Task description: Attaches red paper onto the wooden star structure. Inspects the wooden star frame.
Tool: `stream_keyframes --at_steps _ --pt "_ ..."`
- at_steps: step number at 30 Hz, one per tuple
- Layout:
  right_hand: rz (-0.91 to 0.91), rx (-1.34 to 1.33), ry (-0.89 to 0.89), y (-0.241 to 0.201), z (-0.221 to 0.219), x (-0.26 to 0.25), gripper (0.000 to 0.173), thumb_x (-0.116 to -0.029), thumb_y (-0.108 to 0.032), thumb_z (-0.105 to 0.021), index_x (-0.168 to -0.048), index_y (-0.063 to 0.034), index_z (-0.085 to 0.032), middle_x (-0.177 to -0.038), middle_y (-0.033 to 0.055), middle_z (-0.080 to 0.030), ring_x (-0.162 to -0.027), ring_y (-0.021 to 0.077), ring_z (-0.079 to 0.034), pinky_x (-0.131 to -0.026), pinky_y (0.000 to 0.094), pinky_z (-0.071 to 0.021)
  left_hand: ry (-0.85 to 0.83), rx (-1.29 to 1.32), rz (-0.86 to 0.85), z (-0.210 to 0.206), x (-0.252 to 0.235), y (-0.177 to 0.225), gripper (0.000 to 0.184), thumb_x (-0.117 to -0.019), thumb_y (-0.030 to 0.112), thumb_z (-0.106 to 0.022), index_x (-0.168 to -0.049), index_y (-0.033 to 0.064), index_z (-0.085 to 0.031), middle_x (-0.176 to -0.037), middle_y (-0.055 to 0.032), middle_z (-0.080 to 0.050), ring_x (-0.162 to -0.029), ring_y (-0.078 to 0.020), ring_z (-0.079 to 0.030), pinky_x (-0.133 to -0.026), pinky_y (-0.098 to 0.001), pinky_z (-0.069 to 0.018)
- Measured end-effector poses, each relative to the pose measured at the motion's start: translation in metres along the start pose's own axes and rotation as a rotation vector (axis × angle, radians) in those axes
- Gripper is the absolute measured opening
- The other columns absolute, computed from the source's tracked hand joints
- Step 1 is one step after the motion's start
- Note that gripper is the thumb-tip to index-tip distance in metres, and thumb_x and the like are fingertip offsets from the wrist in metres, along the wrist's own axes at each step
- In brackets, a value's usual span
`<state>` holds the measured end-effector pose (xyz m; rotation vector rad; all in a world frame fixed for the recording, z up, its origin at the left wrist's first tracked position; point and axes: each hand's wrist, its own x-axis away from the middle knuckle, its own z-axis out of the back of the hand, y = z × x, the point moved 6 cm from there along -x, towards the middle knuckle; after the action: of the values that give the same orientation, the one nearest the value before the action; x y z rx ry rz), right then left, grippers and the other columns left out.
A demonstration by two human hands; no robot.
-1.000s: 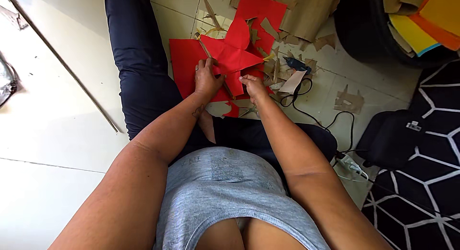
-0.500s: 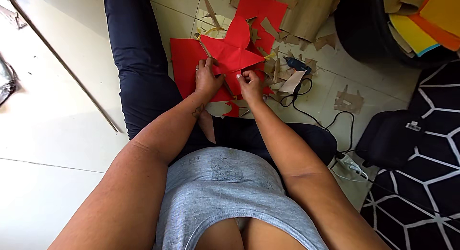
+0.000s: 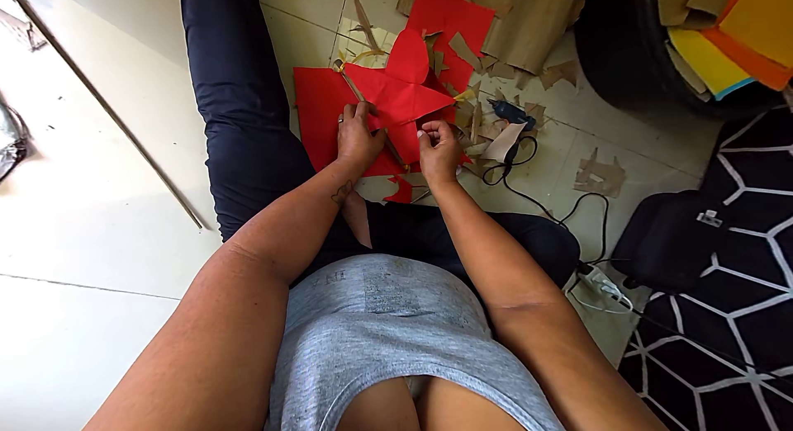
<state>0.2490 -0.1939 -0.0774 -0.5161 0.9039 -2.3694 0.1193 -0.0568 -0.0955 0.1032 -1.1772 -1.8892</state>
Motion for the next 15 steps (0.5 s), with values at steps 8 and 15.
stream_keyframes --at_steps 8,15 --pt "0.026 0.109 -0.103 0.007 -0.005 -0.001 0.017 -0.0999 -0.011 -0.062 -0.107 0.0018 -0.071 -0.103 0.0193 -0.070 -0.098 0.0301 -0.068 -0.091 0.0466 -0.0532 -0.001 0.016 -0.018 0.002 0.001 0.001 0.040 -0.0937 0.018 -0.072 -0.130 0.0051 -0.061 -0.135 -0.0232 -0.055 -0.128 -0.0414 -0.052 -0.105 -0.0532 -0.0457" --pt "-0.180 0.262 -0.165 0.045 0.081 -0.023 0.042 -0.1004 -0.019 -0.064 -0.136 0.0022 -0.060 -0.130 0.0269 -0.063 -0.121 0.0404 -0.063 -0.103 0.0549 -0.0505 0.004 0.039 0.129 0.015 0.004 -0.004 0.059 -0.0970 0.026 -0.068 -0.144 -0.0017 -0.045 -0.139 -0.0267 -0.053 -0.123 -0.0385 -0.059 -0.103 -0.0523 -0.0494"
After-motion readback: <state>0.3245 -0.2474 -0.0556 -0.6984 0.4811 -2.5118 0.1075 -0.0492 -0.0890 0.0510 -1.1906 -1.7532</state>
